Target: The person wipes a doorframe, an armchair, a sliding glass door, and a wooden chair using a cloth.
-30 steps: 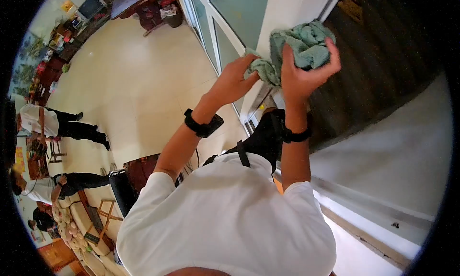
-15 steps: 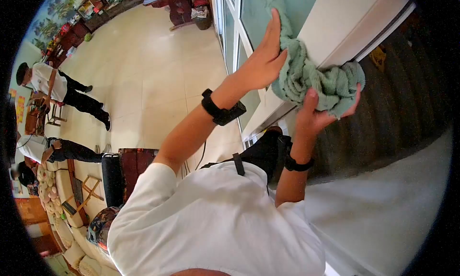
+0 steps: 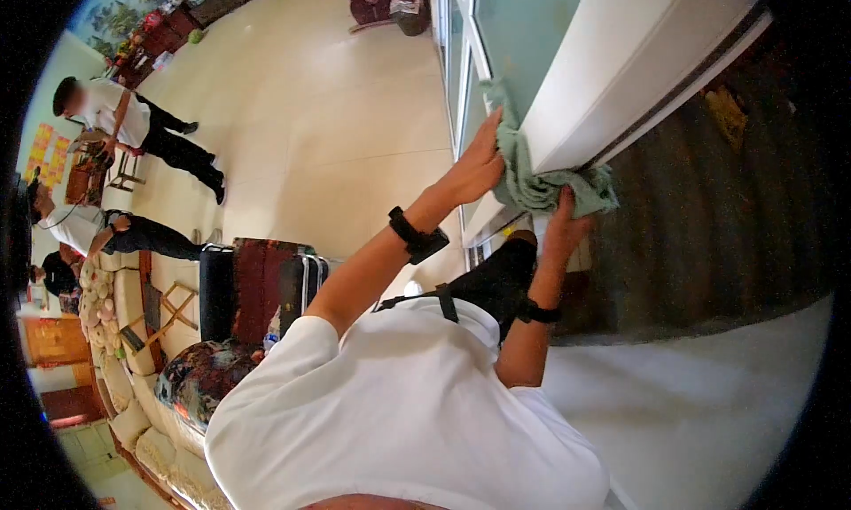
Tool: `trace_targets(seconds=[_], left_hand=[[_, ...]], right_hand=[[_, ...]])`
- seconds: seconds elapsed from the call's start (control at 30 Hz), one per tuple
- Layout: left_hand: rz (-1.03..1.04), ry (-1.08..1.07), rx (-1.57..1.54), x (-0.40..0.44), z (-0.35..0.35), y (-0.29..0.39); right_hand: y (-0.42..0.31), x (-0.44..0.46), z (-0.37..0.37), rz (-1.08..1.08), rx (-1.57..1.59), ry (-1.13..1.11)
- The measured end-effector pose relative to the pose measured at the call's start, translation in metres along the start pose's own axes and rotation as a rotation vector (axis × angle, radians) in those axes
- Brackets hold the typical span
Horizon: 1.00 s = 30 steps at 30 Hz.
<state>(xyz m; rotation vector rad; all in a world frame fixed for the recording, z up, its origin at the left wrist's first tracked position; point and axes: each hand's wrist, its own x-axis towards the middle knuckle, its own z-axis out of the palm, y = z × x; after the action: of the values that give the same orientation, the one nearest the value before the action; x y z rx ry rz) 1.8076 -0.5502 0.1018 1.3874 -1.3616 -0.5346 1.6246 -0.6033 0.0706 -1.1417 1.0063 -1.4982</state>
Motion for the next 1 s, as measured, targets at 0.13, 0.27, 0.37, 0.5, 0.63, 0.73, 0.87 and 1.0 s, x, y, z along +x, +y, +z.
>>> trace_targets(seconds=[0.13,0.27,0.37,0.5,0.63,0.73,0.87,1.0], left_hand=[[0.145,0.001,-0.019,0.006,-0.026,0.076],[0.204,0.025,-0.010,-0.004,-0.020,0.080],[0.099,0.053,0.132,-0.026,-0.001,0.025],[-0.008,-0.007,-0.045,-0.056,0.023,-0.034],[-0.277,-0.172,-0.124,-0.071,0.028,-0.040],[-0.230,-0.091,-0.050,-0.058,0.028,-0.022],[0.060,0.077,0.153,-0.052,0.007,0.053],[0.076,0.043,0.155,-0.056,0.020,0.039]], right_hand=[[-0.020,-0.006,0.006,-0.080,-0.046,-0.058],[-0.012,-0.005,0.015,-0.468,-0.523,-0.170],[0.032,-0.018,0.014,-0.219,-0.373,-0.275],[0.090,-0.040,0.006,-0.415,-0.439,-0.181],[0.061,-0.044,0.005,-0.416,-0.548,-0.320],[0.015,-0.043,0.017,-0.441,-0.474,-0.320],[0.005,-0.040,0.027,-0.569,-0.425,-0.326],[0.059,-0.043,0.009,-0.346,-0.189,-0.430]])
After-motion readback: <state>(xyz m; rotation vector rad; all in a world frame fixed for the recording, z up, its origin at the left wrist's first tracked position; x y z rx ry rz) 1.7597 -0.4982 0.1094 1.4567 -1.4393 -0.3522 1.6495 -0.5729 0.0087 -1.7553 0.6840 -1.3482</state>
